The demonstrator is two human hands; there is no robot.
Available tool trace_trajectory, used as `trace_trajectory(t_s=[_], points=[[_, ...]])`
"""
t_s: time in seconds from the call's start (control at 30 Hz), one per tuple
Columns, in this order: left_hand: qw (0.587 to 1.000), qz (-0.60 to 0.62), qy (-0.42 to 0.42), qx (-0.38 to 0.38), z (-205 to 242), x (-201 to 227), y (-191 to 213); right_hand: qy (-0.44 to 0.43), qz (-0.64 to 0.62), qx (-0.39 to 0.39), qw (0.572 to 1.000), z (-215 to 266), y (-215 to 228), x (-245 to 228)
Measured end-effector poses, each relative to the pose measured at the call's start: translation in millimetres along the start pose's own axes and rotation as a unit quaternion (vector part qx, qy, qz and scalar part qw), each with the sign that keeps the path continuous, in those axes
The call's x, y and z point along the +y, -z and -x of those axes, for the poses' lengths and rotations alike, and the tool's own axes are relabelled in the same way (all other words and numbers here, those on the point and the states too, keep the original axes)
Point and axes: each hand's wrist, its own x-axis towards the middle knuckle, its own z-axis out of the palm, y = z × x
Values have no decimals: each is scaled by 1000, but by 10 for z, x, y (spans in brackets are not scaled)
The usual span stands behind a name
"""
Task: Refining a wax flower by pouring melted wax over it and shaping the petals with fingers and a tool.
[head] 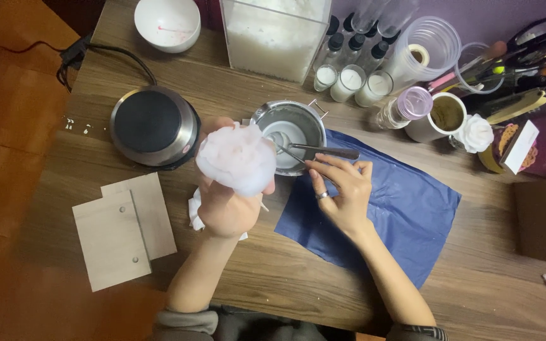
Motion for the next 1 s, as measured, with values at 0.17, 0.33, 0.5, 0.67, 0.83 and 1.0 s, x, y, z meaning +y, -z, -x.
trace_trajectory(t_s=[0.17, 0.33, 0.5, 0.67, 0.83, 1.0], points=[[998, -58, -13, 13, -42, 37, -132, -16, -17, 13, 1000, -25, 69, 3], [989, -149, -10, -7, -113, 12, -46, -106, -136, 146, 974, -74, 298, 131], [980, -184, 81, -12, -122, -28, -151, -141, -276, 342, 887, 27, 745, 534], [957, -236, 168, -37, -38, -103, -219, -57, -362, 407, 837, 224, 1220, 375], [962, -185, 189, -64, 50, -215, -231, 13, -333, 318, 887, 366, 1346, 182], [964, -148, 202, -92, 52, -234, -313, -24, -287, 309, 907, 420, 1387, 43]])
